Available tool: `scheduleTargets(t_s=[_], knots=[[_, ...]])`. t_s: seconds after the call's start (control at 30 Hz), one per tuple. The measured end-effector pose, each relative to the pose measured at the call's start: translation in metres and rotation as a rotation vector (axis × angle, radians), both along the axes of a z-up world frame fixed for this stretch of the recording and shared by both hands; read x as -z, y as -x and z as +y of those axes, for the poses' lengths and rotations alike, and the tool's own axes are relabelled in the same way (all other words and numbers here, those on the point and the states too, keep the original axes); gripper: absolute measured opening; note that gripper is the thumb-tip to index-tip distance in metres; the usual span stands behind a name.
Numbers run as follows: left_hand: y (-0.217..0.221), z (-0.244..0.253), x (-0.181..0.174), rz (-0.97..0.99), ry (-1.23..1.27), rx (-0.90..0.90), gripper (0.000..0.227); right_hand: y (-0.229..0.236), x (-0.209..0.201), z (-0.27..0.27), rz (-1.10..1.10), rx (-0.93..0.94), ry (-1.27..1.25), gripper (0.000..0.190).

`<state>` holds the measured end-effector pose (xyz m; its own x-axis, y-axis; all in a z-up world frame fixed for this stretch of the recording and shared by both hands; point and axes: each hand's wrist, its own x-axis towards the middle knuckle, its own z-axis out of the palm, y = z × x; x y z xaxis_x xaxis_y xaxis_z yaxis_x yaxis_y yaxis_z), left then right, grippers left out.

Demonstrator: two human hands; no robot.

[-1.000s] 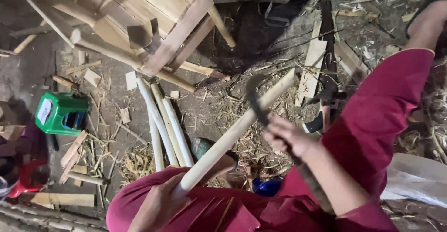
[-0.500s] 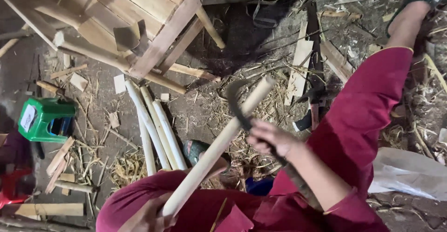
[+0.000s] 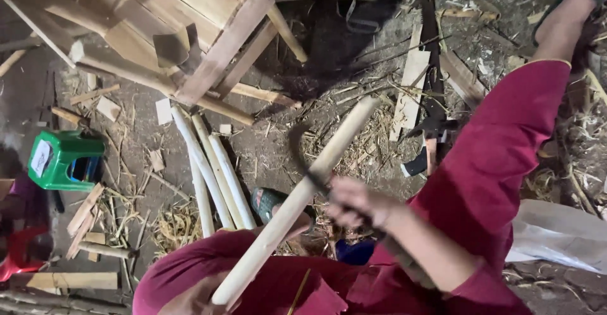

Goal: Shaving and shaping a wooden pole using a hand tool in a workshop environment.

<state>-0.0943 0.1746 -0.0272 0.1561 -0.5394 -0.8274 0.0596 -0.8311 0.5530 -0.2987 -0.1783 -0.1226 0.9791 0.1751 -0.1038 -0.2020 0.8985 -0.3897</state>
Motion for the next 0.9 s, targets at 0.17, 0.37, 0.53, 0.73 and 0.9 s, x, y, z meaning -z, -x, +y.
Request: scheduleTargets(t_s=[0.17,0.37,0.53,0.73,0.9], knots=[[0.066,-0.221,-0.19,-0.532,-0.584,0.588,0.034,0.017,-0.008,-0.012,0.065,0.143,-0.034,0.037],[0.03,-0.111,-0.057,-0.187,0.008,0.15,0.05,-0.011,-0.088,0.049,-0.031,-0.132,0.024,0.082],[0.021,-0.108,-0.068,-0.291,0.033,0.351,0.041,-0.011,-0.023,0.056,-0.066,-0.19,0.29,0.039],[0.019,-0.093,-0.048,-0.084,0.063,0.192,0.051,-0.012,-0.034,0.04,-0.042,-0.083,-0.083,0.072],[0.015,-0.096,-0.05,0.059,-0.015,0.041,0.001,-0.014,-0.033,0.07,-0.057,-0.363,0.109,0.08]])
